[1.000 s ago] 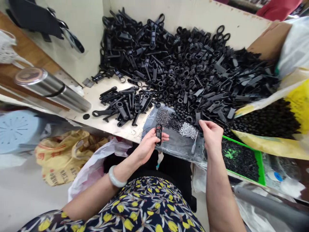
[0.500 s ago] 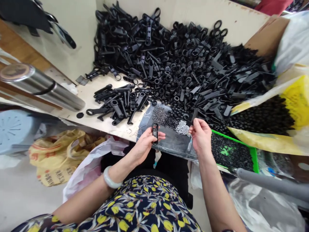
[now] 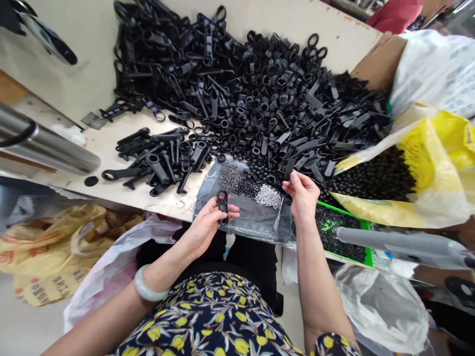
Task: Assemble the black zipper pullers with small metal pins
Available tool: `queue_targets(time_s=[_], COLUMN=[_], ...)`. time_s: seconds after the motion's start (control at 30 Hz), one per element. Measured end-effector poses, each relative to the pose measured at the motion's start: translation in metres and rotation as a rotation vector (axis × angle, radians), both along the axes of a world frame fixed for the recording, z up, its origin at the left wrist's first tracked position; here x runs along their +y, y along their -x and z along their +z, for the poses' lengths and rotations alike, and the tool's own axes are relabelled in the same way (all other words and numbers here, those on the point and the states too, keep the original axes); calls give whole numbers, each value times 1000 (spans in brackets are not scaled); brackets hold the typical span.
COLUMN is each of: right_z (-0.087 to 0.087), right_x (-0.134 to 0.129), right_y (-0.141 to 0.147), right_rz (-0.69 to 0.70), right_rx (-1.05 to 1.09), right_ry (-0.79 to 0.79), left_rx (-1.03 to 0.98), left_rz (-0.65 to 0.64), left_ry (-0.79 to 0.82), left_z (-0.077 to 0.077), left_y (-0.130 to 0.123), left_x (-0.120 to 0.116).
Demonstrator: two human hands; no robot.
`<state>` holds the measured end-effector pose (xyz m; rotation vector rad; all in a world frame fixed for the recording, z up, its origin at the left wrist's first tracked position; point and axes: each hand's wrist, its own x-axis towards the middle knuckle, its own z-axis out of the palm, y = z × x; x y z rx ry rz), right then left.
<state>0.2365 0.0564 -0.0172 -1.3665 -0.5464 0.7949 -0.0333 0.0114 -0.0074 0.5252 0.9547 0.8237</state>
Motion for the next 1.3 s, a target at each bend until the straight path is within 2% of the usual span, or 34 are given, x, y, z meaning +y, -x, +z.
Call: queue_targets(time_s=[0.1, 0.2, 0.3, 0.37, 0.43, 0.5, 0.6, 0.97, 1.17, 1.3], right_z=[8, 19, 24, 21, 14, 6, -2, -10, -14, -13], right_x=[2, -8, -37, -63, -85, -99, -104, -107, -110, -111], right_y=[-2, 10, 44, 73, 99, 118, 132, 145, 149, 153], right_rz=[-17, 10, 225, 432, 522, 524, 477, 438, 363, 405], right_rx=[9, -8, 41, 98, 177, 237, 256, 85, -105, -60], right_ry=[-17, -28, 16, 137, 239, 289, 285, 142, 90, 69], left_rx=[-11, -35, -66, -98, -133, -149, -150, -56, 53, 77], left_rz=[-6, 10, 17, 22, 29, 37, 40, 46, 81, 98], left_ry=[-10, -1, -16, -38, -55, -53, -30, -116, -170, -193], left_z=[-2, -1, 1, 2, 3, 4, 5, -8, -13, -14], left_y=[0, 0, -2, -2, -3, -3, -5, -13, -14, -13], left_x=[0, 1, 2, 2, 1, -1, -6, -21, -24, -27])
